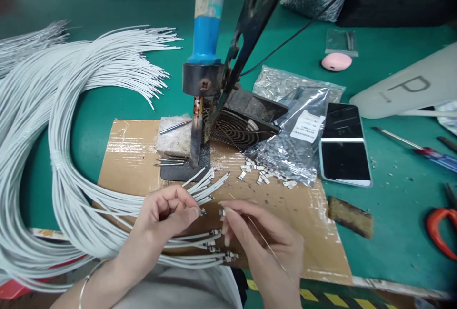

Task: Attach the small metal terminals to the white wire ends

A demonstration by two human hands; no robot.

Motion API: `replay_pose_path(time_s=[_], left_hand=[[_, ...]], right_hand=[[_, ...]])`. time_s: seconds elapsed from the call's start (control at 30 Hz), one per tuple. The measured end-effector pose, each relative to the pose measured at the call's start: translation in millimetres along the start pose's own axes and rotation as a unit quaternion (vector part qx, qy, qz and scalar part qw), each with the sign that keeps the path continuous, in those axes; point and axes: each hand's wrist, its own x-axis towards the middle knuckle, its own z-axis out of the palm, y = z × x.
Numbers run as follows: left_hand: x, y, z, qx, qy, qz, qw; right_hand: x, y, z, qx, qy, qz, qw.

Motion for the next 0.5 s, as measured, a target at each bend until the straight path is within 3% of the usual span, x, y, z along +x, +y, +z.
replay_pose_path(time_s=[0.13,0.5], left_hand=[[0.2,2.6,-1.3,-0.003,0.006,0.002,1.000],[-0.5,8.1,-2.4,0.030,-0.006,0.007,1.000]], right_hand=[[-0.1,-4.8,4.9,0.032,0.008,0.047,0.998],[11.9,-6.4,11.1,0.037,-0.073,0.001,0.997]])
